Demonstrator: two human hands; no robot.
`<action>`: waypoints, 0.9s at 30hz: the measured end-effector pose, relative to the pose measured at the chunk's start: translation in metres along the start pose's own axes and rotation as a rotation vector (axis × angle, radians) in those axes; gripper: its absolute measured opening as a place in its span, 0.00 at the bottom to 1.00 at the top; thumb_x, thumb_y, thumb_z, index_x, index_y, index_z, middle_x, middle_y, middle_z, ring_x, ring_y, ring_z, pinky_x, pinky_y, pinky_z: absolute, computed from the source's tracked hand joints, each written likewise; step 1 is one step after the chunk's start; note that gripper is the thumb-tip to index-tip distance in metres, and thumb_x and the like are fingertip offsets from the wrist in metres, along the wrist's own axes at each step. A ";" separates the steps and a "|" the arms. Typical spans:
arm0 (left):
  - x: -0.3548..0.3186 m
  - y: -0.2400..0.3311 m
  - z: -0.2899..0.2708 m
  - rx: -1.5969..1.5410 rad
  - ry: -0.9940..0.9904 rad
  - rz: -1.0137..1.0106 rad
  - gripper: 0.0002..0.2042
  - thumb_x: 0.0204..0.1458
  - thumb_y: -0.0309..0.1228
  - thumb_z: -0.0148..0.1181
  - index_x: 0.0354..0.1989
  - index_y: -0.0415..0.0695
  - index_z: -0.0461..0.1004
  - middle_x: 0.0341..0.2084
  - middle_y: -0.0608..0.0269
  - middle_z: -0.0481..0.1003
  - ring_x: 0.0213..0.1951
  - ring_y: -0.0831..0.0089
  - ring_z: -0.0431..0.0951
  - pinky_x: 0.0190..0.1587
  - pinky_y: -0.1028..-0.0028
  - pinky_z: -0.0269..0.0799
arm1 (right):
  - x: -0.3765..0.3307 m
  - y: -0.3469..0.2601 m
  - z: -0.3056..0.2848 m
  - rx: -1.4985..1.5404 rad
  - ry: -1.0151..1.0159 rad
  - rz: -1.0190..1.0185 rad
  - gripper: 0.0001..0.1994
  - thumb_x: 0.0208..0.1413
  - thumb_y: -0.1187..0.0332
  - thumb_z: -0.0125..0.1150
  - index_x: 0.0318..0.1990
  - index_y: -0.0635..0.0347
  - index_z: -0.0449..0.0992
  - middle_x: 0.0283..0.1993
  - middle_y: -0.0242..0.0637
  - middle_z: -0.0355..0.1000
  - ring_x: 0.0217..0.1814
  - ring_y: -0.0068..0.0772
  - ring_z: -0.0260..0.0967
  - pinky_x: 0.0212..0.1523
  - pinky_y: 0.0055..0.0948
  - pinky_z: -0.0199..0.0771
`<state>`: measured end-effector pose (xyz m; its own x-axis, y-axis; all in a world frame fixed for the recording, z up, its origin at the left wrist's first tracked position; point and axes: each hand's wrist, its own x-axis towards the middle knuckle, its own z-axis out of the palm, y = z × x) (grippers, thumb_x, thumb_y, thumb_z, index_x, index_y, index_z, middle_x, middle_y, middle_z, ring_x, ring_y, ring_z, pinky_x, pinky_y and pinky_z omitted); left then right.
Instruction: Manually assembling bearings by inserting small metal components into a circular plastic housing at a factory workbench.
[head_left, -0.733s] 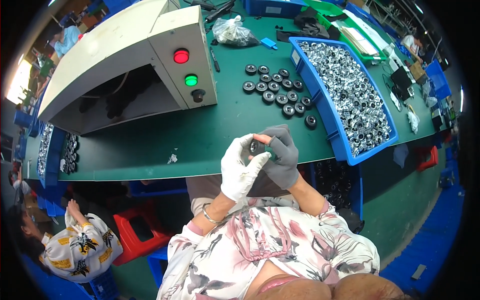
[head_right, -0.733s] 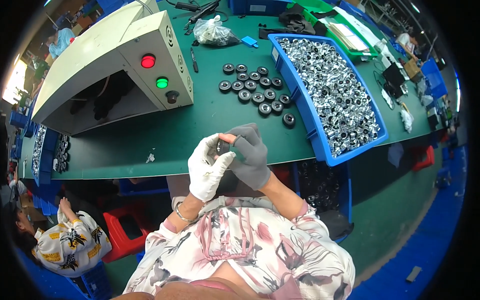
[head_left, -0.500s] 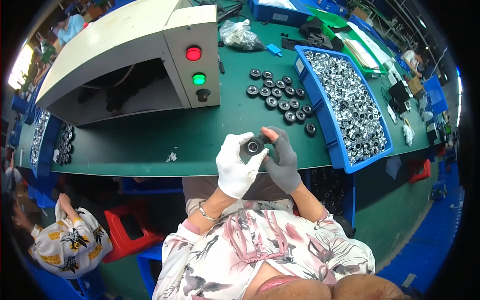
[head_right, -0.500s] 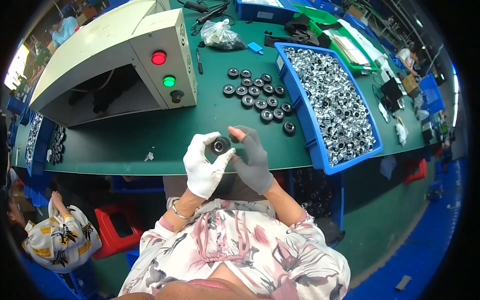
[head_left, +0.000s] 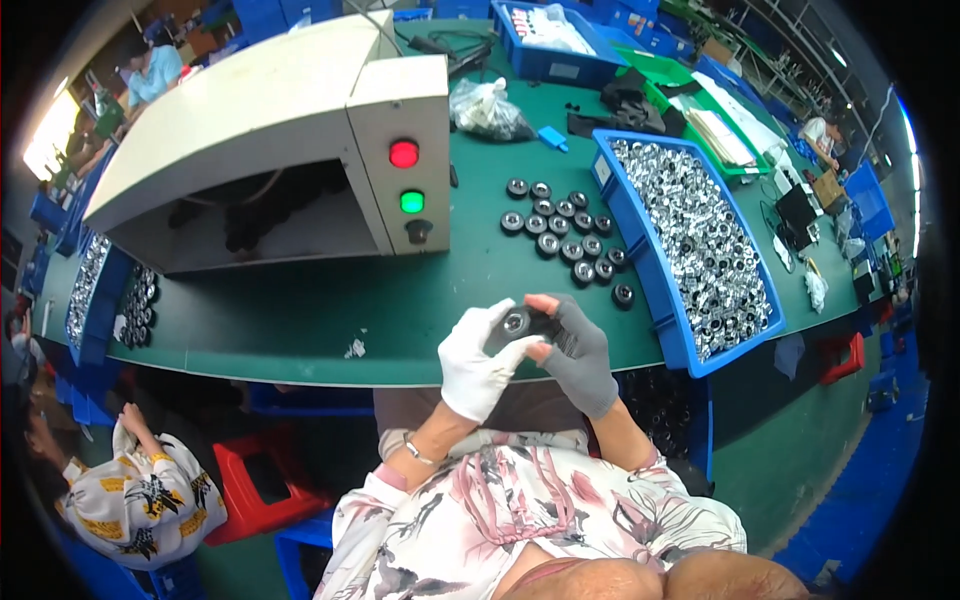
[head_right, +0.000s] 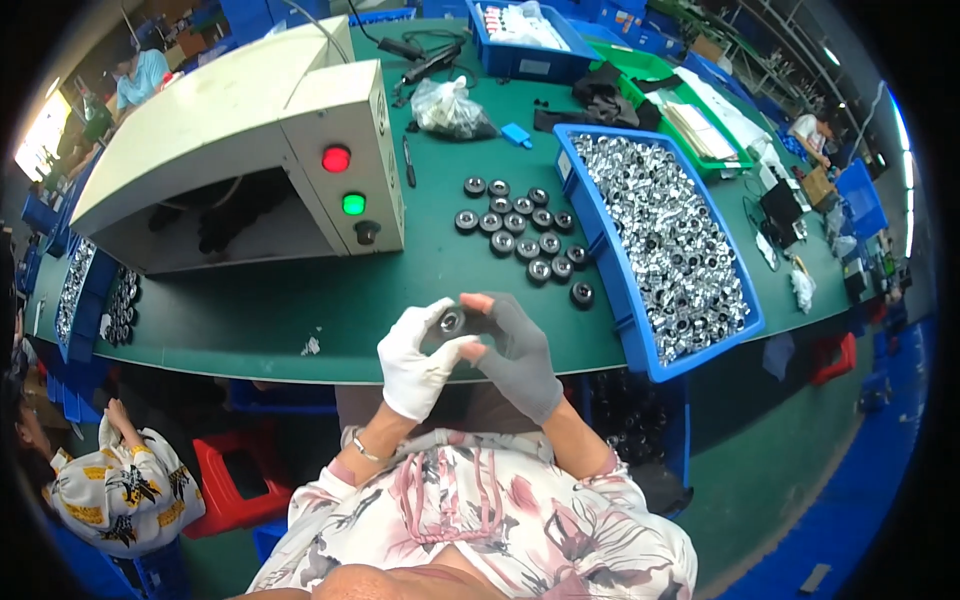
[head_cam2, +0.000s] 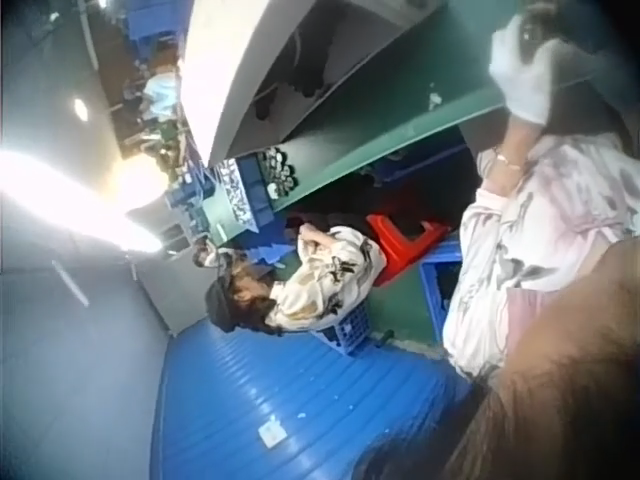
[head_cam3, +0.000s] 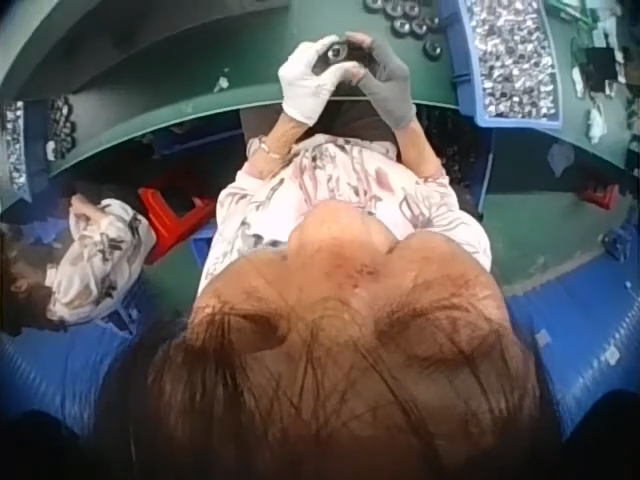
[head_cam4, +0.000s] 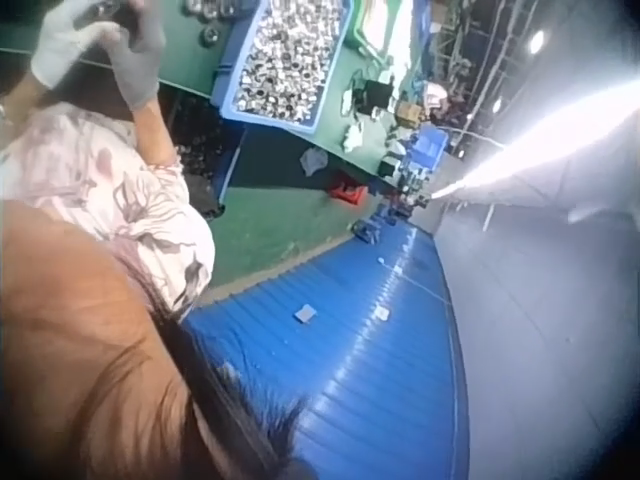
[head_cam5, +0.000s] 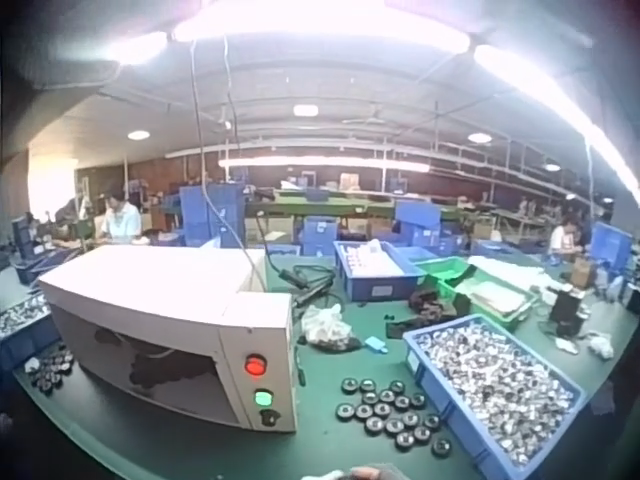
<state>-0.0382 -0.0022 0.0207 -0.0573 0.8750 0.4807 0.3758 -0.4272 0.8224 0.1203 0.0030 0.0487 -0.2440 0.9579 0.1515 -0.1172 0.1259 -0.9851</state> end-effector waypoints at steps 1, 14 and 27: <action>-0.003 0.004 0.004 -0.002 -0.002 0.012 0.21 0.51 0.29 0.70 0.52 0.34 0.75 0.37 0.54 0.78 0.34 0.64 0.80 0.41 0.71 0.76 | 0.000 0.002 -0.001 -0.002 0.006 -0.010 0.24 0.53 0.75 0.67 0.59 0.67 0.71 0.56 0.40 0.67 0.56 0.32 0.69 0.56 0.29 0.70; -0.008 -0.001 0.012 -0.728 -0.089 -0.575 0.19 0.54 0.28 0.69 0.52 0.35 0.75 0.39 0.62 0.77 0.36 0.72 0.78 0.42 0.72 0.76 | 0.003 -0.015 -0.005 -0.949 -0.071 -0.506 0.27 0.42 0.77 0.70 0.54 0.59 0.76 0.48 0.43 0.72 0.47 0.48 0.69 0.44 0.35 0.72; 0.005 -0.004 -0.015 0.158 0.035 0.201 0.31 0.35 0.20 0.74 0.54 0.36 0.73 0.36 0.54 0.76 0.37 0.56 0.79 0.38 0.66 0.77 | 0.037 -0.014 0.007 -0.777 -0.187 -0.110 0.23 0.49 0.70 0.72 0.52 0.70 0.74 0.40 0.39 0.77 0.40 0.26 0.75 0.45 0.26 0.75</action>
<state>-0.0536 0.0006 0.0239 0.0024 0.7666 0.6421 0.5223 -0.5485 0.6529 0.1057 0.0351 0.0693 -0.4348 0.8792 0.1949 0.5361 0.4266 -0.7284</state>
